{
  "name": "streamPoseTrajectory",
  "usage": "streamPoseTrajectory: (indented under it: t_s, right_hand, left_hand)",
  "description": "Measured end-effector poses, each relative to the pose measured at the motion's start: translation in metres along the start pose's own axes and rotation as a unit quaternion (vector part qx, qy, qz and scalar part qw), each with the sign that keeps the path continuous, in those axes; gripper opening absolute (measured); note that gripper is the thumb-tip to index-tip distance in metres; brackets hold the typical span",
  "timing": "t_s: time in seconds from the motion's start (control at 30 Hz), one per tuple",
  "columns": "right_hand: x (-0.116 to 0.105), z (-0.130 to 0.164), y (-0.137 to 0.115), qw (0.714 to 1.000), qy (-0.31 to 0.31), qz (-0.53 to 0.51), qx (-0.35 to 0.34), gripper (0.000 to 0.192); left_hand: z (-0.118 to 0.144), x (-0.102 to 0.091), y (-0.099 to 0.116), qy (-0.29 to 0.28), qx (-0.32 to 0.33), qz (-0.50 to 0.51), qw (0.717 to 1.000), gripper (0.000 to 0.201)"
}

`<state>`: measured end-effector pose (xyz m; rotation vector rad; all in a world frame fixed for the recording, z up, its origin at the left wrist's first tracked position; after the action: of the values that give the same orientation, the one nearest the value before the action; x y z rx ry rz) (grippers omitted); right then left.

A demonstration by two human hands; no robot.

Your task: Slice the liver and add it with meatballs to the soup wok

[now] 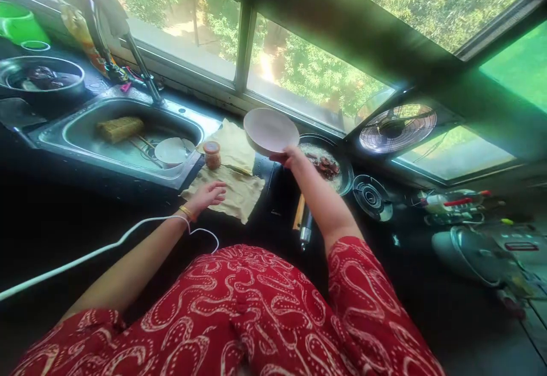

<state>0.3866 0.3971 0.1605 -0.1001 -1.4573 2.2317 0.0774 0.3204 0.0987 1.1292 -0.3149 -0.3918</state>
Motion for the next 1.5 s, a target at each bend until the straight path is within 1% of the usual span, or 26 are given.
streamPoseTrajectory:
  t_s: [0.03, 0.07, 0.1, 0.17, 0.3, 0.4, 0.5, 0.57, 0.63, 0.67, 0.7, 0.73, 0.77, 0.8, 0.87, 0.93, 0.97, 1.03, 1.07, 1.1, 1.13, 1.17, 1.27, 1.4, 1.47, 1.5]
  right_hand:
    - [0.016, 0.0, 0.025, 0.998, 0.027, -0.01, 0.057, 0.036]
    - [0.03, 0.0, 0.044, 0.995, 0.045, -0.017, 0.091, 0.035]
    - [0.041, -0.001, 0.06, 0.991, 0.061, -0.024, 0.113, 0.035]
    - [0.054, -0.003, 0.081, 0.989, 0.084, -0.029, 0.117, 0.036]
    - [0.059, -0.009, 0.113, 0.984, 0.11, -0.045, 0.134, 0.037]
    - [0.062, -0.012, 0.127, 0.981, 0.117, -0.066, 0.14, 0.036]
    - [0.065, -0.006, 0.129, 0.978, 0.122, -0.092, 0.145, 0.031]
    - [0.061, 0.007, 0.119, 0.98, 0.112, -0.079, 0.144, 0.027]
    - [0.05, 0.028, 0.091, 0.995, 0.052, 0.022, 0.086, 0.026]
    - [0.045, 0.043, 0.07, 0.994, 0.002, 0.11, 0.025, 0.026]
    - [0.04, 0.065, 0.048, 0.975, -0.051, 0.209, -0.053, 0.03]
    - [0.033, 0.093, 0.029, 0.94, -0.091, 0.299, -0.134, 0.034]
    - [0.021, 0.122, 0.017, 0.895, -0.11, 0.388, -0.19, 0.037]
    - [0.002, 0.147, 0.012, 0.845, -0.102, 0.481, -0.212, 0.041]
    - [-0.044, 0.18, 0.015, 0.732, -0.07, 0.653, -0.181, 0.046]
    - [-0.082, 0.192, 0.026, 0.629, -0.069, 0.761, -0.138, 0.047]
    - [-0.094, 0.193, 0.032, 0.587, -0.083, 0.795, -0.129, 0.047]
    - [-0.104, 0.19, 0.042, 0.526, -0.12, 0.831, -0.139, 0.043]
    - [-0.106, 0.187, 0.043, 0.509, -0.132, 0.837, -0.15, 0.037]
    - [-0.108, 0.185, 0.042, 0.503, -0.135, 0.839, -0.161, 0.029]
    - [-0.11, 0.184, 0.038, 0.509, -0.131, 0.833, -0.174, 0.021]
    - [-0.112, 0.185, 0.031, 0.53, -0.124, 0.817, -0.191, 0.017]
    - [-0.129, 0.202, 0.008, 0.615, -0.096, 0.742, -0.247, 0.016]
    - [-0.174, 0.228, -0.015, 0.719, -0.042, 0.623, -0.305, 0.017]
    - [-0.194, 0.227, -0.021, 0.754, -0.023, 0.571, -0.325, 0.016]
    - [-0.201, 0.221, -0.023, 0.762, -0.021, 0.557, -0.33, 0.016]
  left_hand:
    - [0.002, -0.01, -0.003, -0.002, -0.001, -0.002, 1.0, 0.057]
    - [0.003, -0.02, -0.007, -0.004, -0.001, -0.004, 1.0, 0.057]
    - [0.006, -0.03, -0.011, -0.005, -0.004, -0.005, 1.0, 0.058]
    - [0.011, -0.047, -0.023, -0.006, -0.018, -0.004, 1.0, 0.06]
    - [0.023, -0.077, -0.049, 0.009, -0.054, 0.007, 0.998, 0.061]
    - [0.026, -0.086, -0.062, 0.007, -0.076, 0.0, 0.997, 0.058]
    - [0.018, -0.081, -0.065, -0.012, -0.094, -0.016, 0.995, 0.054]
    - [0.009, -0.072, -0.062, -0.034, -0.099, -0.029, 0.994, 0.052]
    - [-0.003, -0.057, -0.054, -0.065, -0.095, -0.042, 0.993, 0.052]
    - [-0.009, -0.049, -0.05, -0.079, -0.091, -0.047, 0.992, 0.053]
    - [-0.014, -0.041, -0.047, -0.091, -0.087, -0.051, 0.991, 0.054]
    - [-0.019, -0.033, -0.044, -0.101, -0.084, -0.055, 0.99, 0.055]
    - [-0.023, -0.026, -0.042, -0.106, -0.081, -0.057, 0.989, 0.056]
    - [-0.027, -0.02, -0.04, -0.109, -0.079, -0.06, 0.989, 0.056]
    - [-0.033, -0.006, -0.037, -0.113, -0.072, -0.062, 0.989, 0.056]
    - [-0.036, 0.007, -0.036, -0.113, -0.067, -0.062, 0.989, 0.056]
    - [-0.037, 0.013, -0.036, -0.112, -0.066, -0.062, 0.99, 0.057]
    - [-0.038, 0.024, -0.038, -0.108, -0.07, -0.06, 0.99, 0.058]
    - [-0.038, 0.028, -0.039, -0.105, -0.073, -0.057, 0.99, 0.058]
    - [-0.038, 0.031, -0.04, -0.101, -0.074, -0.054, 0.991, 0.059]
    - [-0.038, 0.032, -0.042, -0.096, -0.076, -0.048, 0.991, 0.059]
    - [-0.038, 0.032, -0.045, -0.089, -0.079, -0.042, 0.992, 0.061]
    - [-0.039, 0.026, -0.057, -0.074, -0.091, -0.022, 0.993, 0.072]
    - [-0.039, 0.013, -0.074, -0.059, -0.104, -0.01, 0.993, 0.087]
    - [-0.039, 0.01, -0.082, -0.058, -0.119, -0.015, 0.991, 0.09]
    - [-0.038, 0.009, -0.086, -0.06, -0.123, -0.016, 0.99, 0.091]
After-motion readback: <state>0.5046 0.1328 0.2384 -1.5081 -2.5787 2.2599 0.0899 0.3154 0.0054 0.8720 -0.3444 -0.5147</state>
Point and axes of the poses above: each hand's wrist, its own z-axis away from the middle knuckle, its own x-axis out of the palm, y = z × x, the point moved 10 cm from there along -z, towards the middle knuckle, and after that the axes turned 9 degrees about -y, right-handed, at the moved point
